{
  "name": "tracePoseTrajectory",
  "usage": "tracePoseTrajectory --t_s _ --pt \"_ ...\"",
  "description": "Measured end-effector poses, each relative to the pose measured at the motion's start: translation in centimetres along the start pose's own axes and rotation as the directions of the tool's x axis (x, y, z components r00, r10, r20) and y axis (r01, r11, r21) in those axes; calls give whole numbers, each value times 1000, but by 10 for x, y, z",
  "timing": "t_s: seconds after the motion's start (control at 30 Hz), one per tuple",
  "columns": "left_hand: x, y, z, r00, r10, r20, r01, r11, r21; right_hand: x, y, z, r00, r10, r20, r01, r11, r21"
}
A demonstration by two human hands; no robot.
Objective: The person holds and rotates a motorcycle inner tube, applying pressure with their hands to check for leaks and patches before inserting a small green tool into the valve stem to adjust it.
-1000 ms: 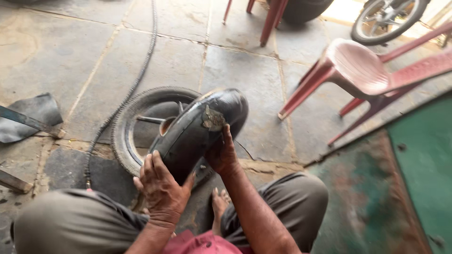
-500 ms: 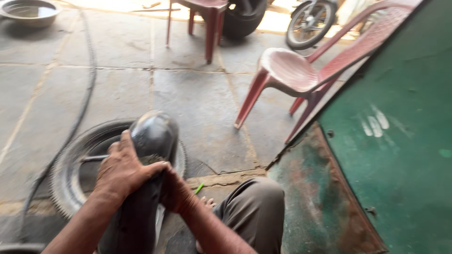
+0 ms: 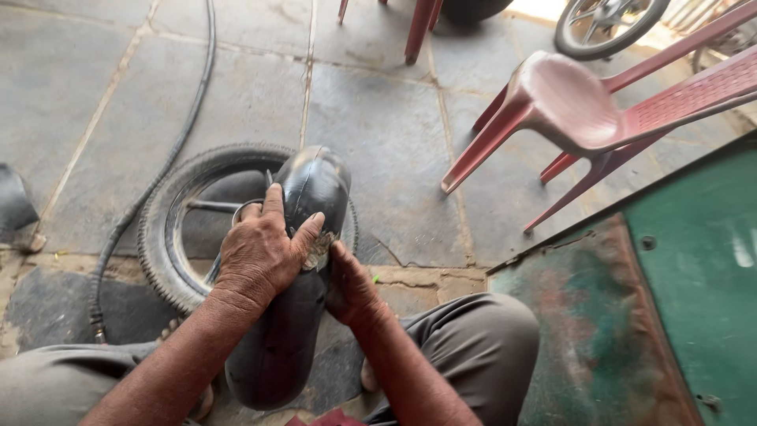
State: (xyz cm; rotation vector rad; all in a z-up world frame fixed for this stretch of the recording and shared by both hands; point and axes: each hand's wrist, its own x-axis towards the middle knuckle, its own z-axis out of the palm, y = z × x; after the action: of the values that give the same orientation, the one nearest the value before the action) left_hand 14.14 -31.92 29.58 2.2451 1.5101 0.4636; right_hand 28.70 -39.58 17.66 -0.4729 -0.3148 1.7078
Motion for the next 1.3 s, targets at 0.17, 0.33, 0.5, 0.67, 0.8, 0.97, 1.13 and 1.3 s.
tracePoseTrajectory --t_s 0.17,0.33,0.5,0.67,0.8,0.97,1.13,1.3 --pt "-20 -9 8 998 -36 -58 26 984 -176 5 -12 30 993 21 -113 -29 997 -76" --pt "-18 -15 5 994 -110 -24 92 918 -385 10 -12 37 982 19 -186 -38 995 -97" --pt "-5 -33 -10 989 -148 25 144 890 -432 1 -7 52 998 -61 0 59 966 -253" --pt "-16 -30 -13 988 -135 72 153 906 -395 5 -15 67 996 -75 -43 53 921 -385" --pt "-21 -20 -9 975 -192 113 219 919 -327 22 -15 70 984 -122 -129 70 934 -350" --pt "-13 -29 1 986 -169 -17 151 918 -366 4 -17 87 991 -113 -72 64 870 -489" --pt "-7 -29 4 986 -166 25 163 916 -366 -14 -18 94 982 -159 -103 54 756 -653" --pt "-12 -21 8 989 -142 -50 107 896 -432 19 -26 86 906 -254 -340 -6 794 -608"
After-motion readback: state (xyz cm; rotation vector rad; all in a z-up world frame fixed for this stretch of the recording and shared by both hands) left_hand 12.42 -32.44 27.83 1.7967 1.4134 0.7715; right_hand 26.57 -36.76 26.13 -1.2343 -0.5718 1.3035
